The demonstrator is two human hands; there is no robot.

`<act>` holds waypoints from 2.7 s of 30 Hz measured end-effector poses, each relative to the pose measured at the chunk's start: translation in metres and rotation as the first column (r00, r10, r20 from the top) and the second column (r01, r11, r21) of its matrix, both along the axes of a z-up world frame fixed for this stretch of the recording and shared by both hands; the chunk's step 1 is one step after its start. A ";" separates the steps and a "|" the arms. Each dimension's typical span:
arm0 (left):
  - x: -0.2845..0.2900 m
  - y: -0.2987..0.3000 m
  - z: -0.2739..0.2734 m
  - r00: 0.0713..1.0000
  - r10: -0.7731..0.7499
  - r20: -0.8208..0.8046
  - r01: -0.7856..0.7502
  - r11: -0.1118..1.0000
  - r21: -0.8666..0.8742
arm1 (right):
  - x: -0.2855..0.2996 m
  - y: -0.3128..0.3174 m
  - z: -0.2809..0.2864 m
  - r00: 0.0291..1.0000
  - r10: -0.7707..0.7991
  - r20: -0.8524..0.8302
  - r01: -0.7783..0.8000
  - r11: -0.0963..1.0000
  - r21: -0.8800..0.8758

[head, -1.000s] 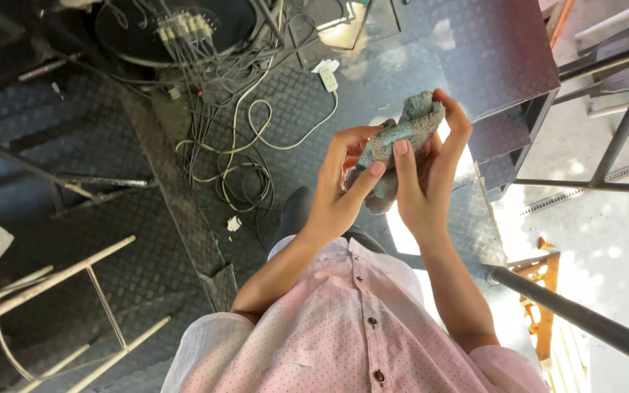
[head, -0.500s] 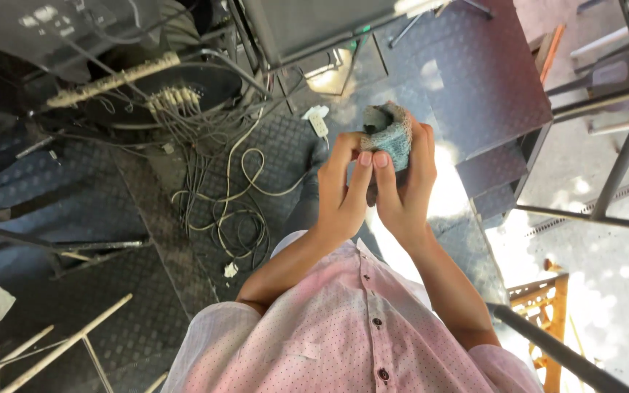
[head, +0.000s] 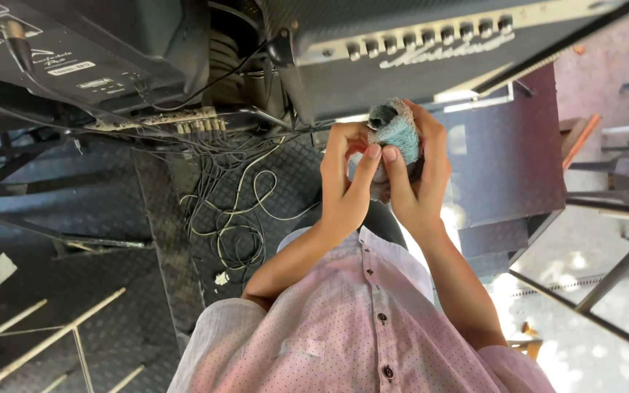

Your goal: Cleaning a Marshall amplifier and a direct box with a cloth.

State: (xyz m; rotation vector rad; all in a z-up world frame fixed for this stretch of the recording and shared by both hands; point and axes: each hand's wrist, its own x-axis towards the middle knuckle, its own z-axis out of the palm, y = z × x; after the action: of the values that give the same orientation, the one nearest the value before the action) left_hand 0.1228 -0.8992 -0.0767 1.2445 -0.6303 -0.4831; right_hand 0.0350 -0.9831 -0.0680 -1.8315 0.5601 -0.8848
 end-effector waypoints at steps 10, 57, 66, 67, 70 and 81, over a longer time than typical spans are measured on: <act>0.040 -0.114 -0.019 0.975 0.220 -0.025 -0.216 0.969 0.118 | 0.063 -0.131 -0.002 0.982 0.165 -0.089 -0.173 0.981 -0.084; 0.336 -0.154 -0.056 0.936 0.158 0.313 -0.247 0.931 0.267 | 0.357 -0.251 -0.024 0.765 0.245 -0.596 -0.597 0.619 -0.511; 0.353 -0.161 -0.060 0.937 0.150 0.315 -0.253 0.915 0.316 | 0.352 -0.250 -0.035 0.709 0.404 -0.578 -0.704 0.443 -0.555; 0.353 -0.160 -0.063 0.939 0.151 0.309 -0.251 0.914 0.319 | 0.364 -0.249 -0.032 0.705 0.406 -0.582 -0.709 0.443 -0.549; 0.348 -0.159 -0.068 0.951 0.178 0.254 -0.254 0.917 0.308 | 0.380 -0.247 -0.032 0.750 0.293 -0.593 -0.650 0.491 -0.580; 0.345 -0.156 -0.067 0.950 0.218 0.221 -0.281 0.909 0.307 | 0.383 -0.248 -0.040 0.739 0.385 -0.552 -0.673 0.438 -0.595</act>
State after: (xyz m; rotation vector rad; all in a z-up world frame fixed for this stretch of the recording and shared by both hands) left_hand 0.4678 -1.0549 -0.1438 1.6851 -0.5438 -0.2668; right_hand 0.4177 -1.2315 -0.1079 -2.7659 -0.3396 -0.3281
